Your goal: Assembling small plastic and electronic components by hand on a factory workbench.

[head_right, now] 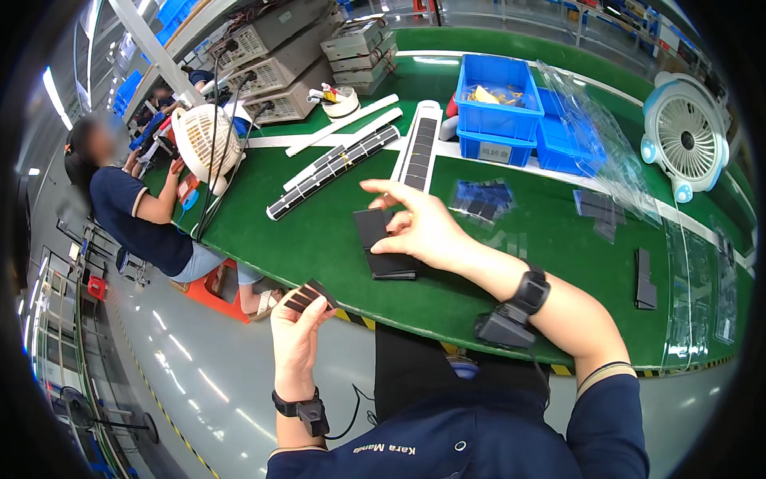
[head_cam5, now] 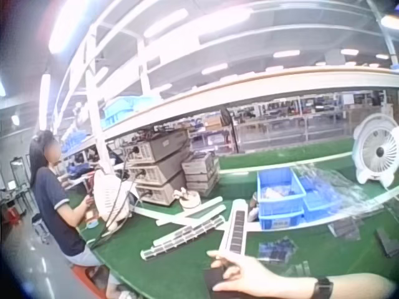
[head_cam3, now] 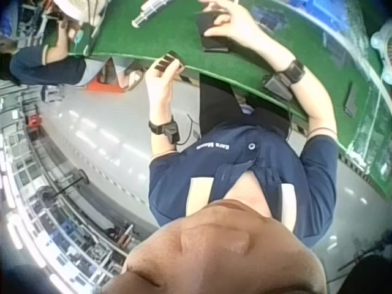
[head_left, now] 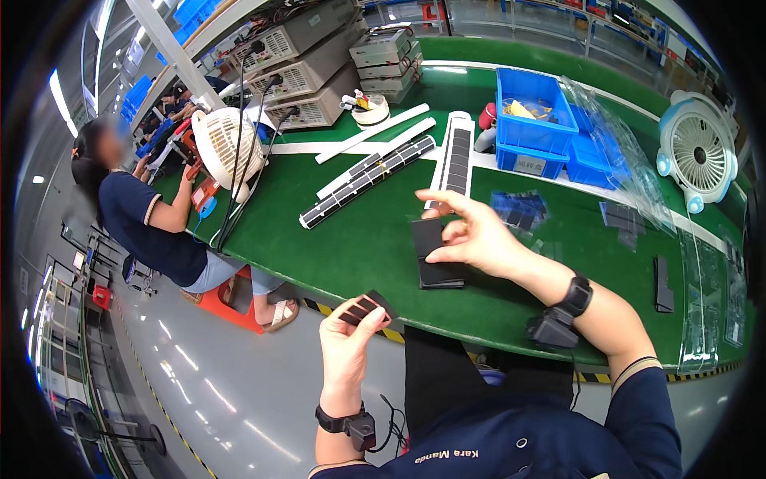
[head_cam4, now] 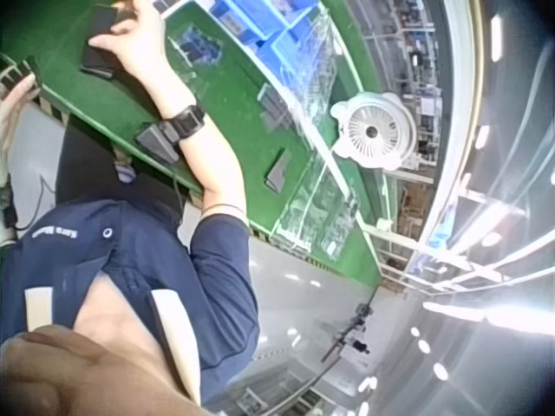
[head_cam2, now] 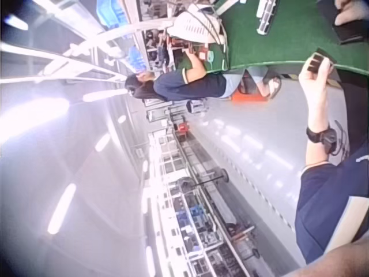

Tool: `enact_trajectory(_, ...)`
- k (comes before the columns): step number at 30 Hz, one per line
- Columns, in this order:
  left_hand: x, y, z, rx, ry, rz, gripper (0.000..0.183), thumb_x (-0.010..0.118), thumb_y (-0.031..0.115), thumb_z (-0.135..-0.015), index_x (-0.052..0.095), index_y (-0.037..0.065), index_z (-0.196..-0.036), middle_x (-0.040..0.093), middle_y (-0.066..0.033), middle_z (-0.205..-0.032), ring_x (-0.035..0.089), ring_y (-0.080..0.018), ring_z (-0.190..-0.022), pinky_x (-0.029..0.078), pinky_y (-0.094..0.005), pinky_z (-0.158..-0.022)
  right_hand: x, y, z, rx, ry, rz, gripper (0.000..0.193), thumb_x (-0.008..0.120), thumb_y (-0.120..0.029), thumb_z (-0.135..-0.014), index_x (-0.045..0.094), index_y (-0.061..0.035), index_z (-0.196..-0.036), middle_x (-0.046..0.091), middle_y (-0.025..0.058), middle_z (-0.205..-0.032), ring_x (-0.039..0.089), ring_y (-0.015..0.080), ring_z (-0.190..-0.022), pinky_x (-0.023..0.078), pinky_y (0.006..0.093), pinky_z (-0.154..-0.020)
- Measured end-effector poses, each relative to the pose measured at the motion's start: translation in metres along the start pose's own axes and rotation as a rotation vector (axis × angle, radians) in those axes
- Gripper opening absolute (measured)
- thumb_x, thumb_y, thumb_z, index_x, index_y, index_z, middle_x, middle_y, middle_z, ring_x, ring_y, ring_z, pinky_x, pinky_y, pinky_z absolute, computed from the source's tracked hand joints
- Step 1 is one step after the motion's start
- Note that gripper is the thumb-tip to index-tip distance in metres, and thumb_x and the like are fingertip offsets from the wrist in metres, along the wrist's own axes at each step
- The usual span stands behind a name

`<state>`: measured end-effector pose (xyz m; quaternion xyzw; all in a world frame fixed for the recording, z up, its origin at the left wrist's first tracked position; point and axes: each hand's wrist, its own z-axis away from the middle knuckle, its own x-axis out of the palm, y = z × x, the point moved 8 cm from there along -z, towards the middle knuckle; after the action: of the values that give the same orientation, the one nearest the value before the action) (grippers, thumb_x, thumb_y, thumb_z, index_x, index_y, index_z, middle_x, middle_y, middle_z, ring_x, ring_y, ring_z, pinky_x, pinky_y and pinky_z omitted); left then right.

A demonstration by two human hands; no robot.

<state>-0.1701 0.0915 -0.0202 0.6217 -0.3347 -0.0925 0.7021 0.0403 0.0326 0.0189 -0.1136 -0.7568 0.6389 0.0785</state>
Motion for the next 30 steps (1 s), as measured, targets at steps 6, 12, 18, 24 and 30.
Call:
enact_trajectory(6,0.072,-0.009,-0.005,-0.008,-0.254,-0.107,0.015,0.069,0.004,-0.080,0.064,-0.003,-0.092,0.063,-0.0079,-0.086,0.063,-0.0160,-0.076,0.054,-0.0278,-0.073,-0.044,0.017,0.060,0.421,0.053,-0.392,0.022,0.065,-0.011,-0.085,0.062,-0.0032,-0.105,0.066,0.0090,-0.099,0.064,0.0149,-0.087,0.053,0.0251,-0.076)
enact_trajectory(12,0.143,-0.050,-0.009,-0.256,-0.466,-0.091,0.034,0.069,0.002,-0.079,0.057,0.000,-0.110,0.063,-0.0040,-0.089,0.061,-0.0118,-0.080,0.052,-0.0262,-0.075,-0.078,0.034,0.111,0.529,0.139,-0.707,0.031,0.044,-0.026,-0.097,0.042,-0.0101,-0.124,0.061,0.0173,-0.107,0.065,0.0251,-0.092,0.060,0.0389,-0.063)
enact_trajectory(18,0.172,-0.078,-0.010,-0.373,-0.544,-0.155,0.041,0.067,0.001,-0.081,0.047,0.008,-0.116,0.059,-0.0037,-0.096,0.060,-0.0118,-0.088,0.053,-0.0263,-0.075,-0.102,0.038,0.139,0.528,0.190,-0.445,0.042,0.055,-0.019,-0.092,0.037,-0.0117,-0.129,0.061,0.0097,-0.105,0.063,0.0177,-0.091,0.059,0.0330,-0.063)
enact_trajectory(24,0.187,-0.085,-0.015,-0.352,-0.563,-0.197,0.038,0.067,0.000,-0.081,0.046,0.010,-0.111,0.057,-0.0035,-0.101,0.059,-0.0112,-0.089,0.054,-0.0247,-0.072,-0.103,0.036,0.141,0.415,0.110,-0.382,0.049,0.055,-0.021,-0.092,0.034,-0.0130,-0.136,0.061,0.0069,-0.102,0.062,0.0128,-0.087,0.055,0.0266,-0.065)
enact_trajectory(30,0.191,-0.093,-0.018,-0.415,-0.597,-0.214,0.036,0.066,-0.001,-0.081,0.046,0.011,-0.108,0.058,-0.0032,-0.095,0.060,-0.0109,-0.085,0.055,-0.0254,-0.070,-0.097,0.034,0.141,0.381,0.111,-0.352,0.052,0.052,-0.023,-0.094,0.029,-0.0131,-0.139,0.055,0.0058,-0.114,0.060,0.0123,-0.092,0.055,0.0240,-0.062)
